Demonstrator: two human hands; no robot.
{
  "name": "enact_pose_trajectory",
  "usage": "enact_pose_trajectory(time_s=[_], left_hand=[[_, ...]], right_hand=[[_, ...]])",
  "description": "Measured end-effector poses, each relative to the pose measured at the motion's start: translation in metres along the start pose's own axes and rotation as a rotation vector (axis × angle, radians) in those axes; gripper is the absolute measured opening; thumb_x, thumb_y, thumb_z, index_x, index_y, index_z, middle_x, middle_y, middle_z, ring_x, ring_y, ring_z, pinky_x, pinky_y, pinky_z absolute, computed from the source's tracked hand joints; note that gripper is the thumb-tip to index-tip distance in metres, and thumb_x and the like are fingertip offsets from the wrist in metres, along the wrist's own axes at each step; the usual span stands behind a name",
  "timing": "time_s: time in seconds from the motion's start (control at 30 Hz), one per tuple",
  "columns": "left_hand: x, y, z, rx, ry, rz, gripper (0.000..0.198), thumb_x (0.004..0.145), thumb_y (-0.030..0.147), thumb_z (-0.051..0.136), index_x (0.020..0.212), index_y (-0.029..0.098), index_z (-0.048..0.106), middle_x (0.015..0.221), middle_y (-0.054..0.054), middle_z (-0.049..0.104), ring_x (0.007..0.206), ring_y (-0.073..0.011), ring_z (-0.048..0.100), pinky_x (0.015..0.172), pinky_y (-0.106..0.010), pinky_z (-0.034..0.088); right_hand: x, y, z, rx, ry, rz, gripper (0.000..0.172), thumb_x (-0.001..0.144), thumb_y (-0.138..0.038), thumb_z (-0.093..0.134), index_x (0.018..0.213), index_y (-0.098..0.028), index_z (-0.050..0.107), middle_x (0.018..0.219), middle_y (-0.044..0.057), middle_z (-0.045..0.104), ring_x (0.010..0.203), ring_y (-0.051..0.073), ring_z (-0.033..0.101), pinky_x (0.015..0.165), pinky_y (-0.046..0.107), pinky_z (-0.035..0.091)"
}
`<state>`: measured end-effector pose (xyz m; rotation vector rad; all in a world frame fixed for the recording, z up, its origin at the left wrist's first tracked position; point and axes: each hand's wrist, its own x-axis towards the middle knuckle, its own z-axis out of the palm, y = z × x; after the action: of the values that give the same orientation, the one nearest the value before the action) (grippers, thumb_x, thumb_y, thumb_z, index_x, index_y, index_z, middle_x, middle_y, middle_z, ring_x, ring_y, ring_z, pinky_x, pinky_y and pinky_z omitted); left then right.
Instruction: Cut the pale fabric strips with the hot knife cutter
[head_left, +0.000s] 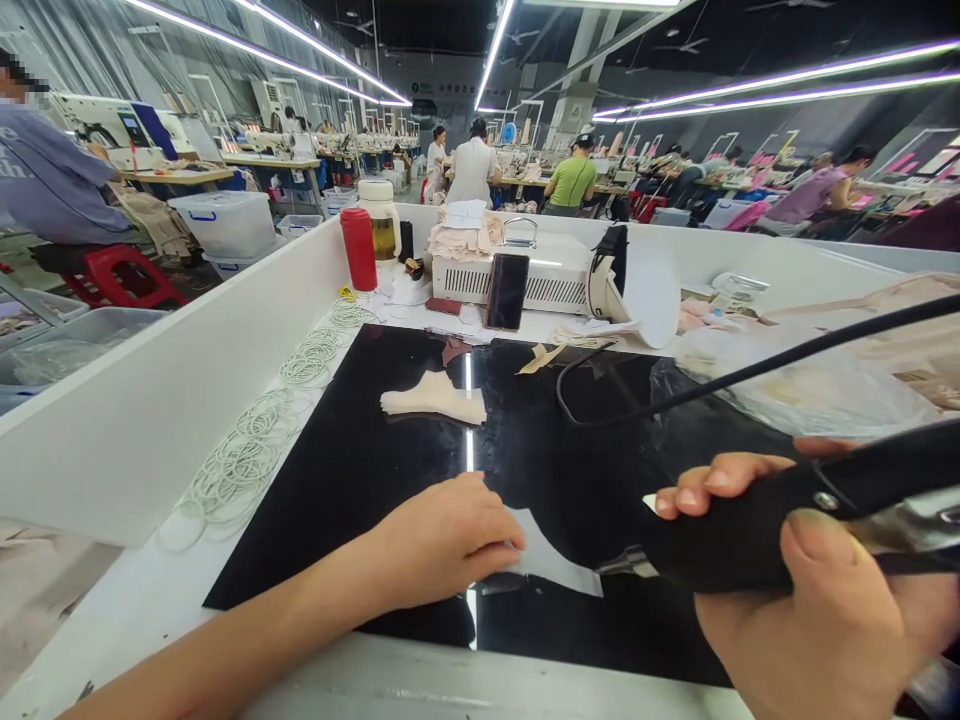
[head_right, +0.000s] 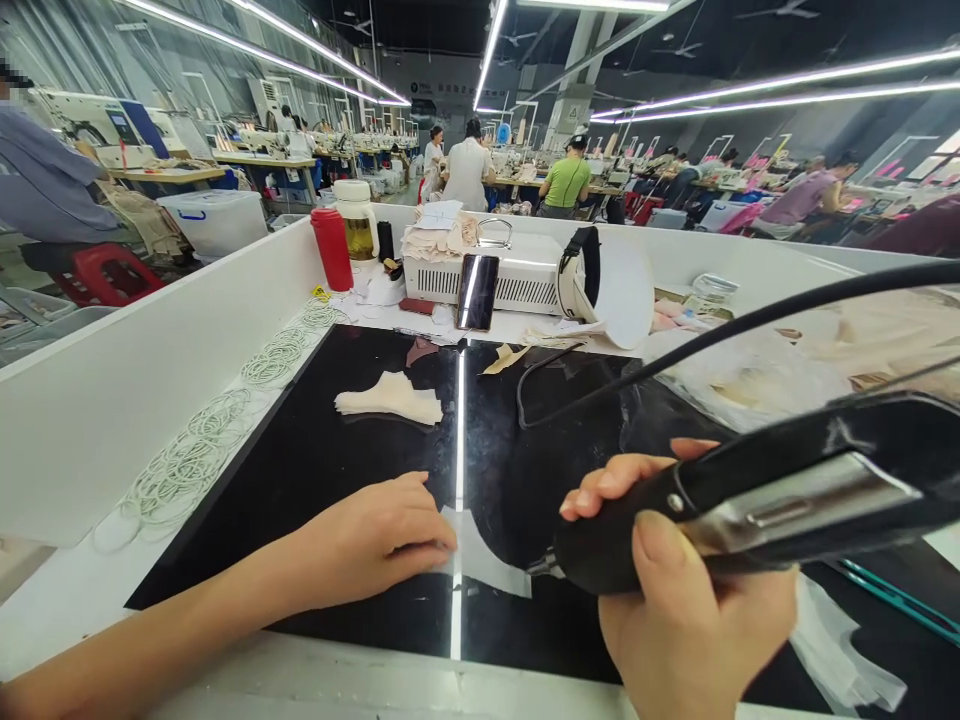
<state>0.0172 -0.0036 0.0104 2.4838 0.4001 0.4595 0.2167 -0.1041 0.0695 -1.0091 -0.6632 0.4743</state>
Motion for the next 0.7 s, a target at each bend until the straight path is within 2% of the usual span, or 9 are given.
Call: enact_pose_trajectory(time_s=[0.07,0.2,0.43,0.7], left_hand=[[0.0,0.002,0.002,-0.015,-0.014,0.013,0.015,0.103,0.022,0.06,0.098,0.021,0.075,0.089,0.001,0.072,0.084,-0.015,0.065,0.113,-0.039,0.042],[0.0,0.001,0.001,-0.041,0.005,-0.021,0.012,0.096,0.016,0.067,0.104,0.02,0.076,0.107,-0.005,0.071,0.102,-0.0191,0.065,0.093,-0.029,0.052],[0.001,0.0,-0.003,-0.056,-0.026,-0.001,0.02,0.088,0.019,0.081,0.107,0.02,0.075,0.114,-0.006,0.069,0.11,-0.0216,0.062,0.1,-0.031,0.051],[0.001,0.001,-0.002,-0.064,-0.017,-0.016,0.023,0.085,0.02,0.084,0.107,0.022,0.075,0.115,-0.005,0.068,0.111,-0.022,0.062,0.1,-0.031,0.05]], right_hand=[[0.003,-0.001,0.003,0.013,0.007,0.0,0.042,0.067,-0.035,0.088,0.103,-0.032,0.067,0.076,-0.004,0.063,0.066,0.02,0.057,0.059,0.036,0.055],[-0.004,0.001,0.018,0.064,-0.065,-0.035,0.045,0.067,-0.038,0.091,0.103,-0.03,0.066,0.073,-0.004,0.064,0.062,0.018,0.058,0.056,0.034,0.055],[-0.021,0.013,0.034,0.127,-0.235,-0.062,0.042,0.078,-0.039,0.085,0.111,-0.029,0.061,0.076,-0.004,0.066,0.062,0.017,0.062,0.058,0.033,0.057],[-0.026,0.014,0.033,0.141,-0.251,-0.033,0.043,0.077,-0.038,0.087,0.11,-0.029,0.062,0.076,-0.002,0.066,0.062,0.017,0.062,0.057,0.033,0.058]])
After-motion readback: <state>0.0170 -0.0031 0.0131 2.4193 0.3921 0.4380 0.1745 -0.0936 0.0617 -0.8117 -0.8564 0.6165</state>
